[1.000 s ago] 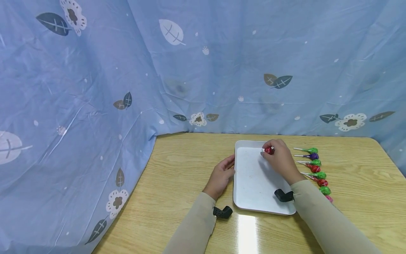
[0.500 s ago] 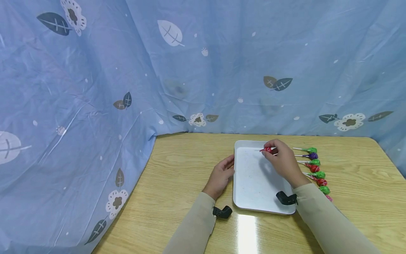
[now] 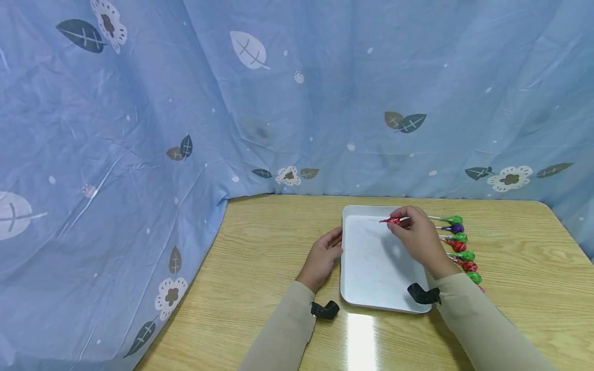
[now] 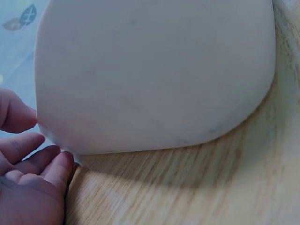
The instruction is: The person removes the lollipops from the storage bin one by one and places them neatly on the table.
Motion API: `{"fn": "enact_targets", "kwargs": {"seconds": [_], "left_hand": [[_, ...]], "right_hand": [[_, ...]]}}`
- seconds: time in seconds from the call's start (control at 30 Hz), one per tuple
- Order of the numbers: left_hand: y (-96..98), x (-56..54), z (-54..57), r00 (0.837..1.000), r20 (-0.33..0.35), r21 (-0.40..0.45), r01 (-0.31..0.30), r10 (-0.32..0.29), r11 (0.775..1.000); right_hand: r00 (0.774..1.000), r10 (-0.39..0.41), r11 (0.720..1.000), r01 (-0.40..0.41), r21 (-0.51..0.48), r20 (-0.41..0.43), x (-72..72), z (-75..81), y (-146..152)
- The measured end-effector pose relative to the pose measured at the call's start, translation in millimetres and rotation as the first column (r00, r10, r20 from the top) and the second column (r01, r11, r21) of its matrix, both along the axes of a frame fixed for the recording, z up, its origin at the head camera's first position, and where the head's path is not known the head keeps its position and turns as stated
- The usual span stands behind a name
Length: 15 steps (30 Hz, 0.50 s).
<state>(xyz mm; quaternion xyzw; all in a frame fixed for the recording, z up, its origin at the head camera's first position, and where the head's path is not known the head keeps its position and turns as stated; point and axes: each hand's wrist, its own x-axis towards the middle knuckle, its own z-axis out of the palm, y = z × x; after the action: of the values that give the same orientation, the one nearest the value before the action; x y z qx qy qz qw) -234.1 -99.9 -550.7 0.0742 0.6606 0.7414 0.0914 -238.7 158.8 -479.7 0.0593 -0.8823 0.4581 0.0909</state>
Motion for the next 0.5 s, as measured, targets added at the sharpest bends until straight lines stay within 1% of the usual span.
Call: {"fn": "enact_targets", "kwargs": {"seconds": [0.17,0.5], "left_hand": [[0.0,0.1,-0.2,1.0,0.009,0.003,-0.003,0.003,1.0],[-0.5,0.6,0.4,1.0,0.005,0.009,-0.001,0.001,1.0]], "right_hand": [[1.0,0.002,1.0,-0.002,-0.009,-0.011,4.1,2.2,4],[1.0,-0.011,0.999,0.01,-0.04,-0.026,13.7,8.0,9]]}}
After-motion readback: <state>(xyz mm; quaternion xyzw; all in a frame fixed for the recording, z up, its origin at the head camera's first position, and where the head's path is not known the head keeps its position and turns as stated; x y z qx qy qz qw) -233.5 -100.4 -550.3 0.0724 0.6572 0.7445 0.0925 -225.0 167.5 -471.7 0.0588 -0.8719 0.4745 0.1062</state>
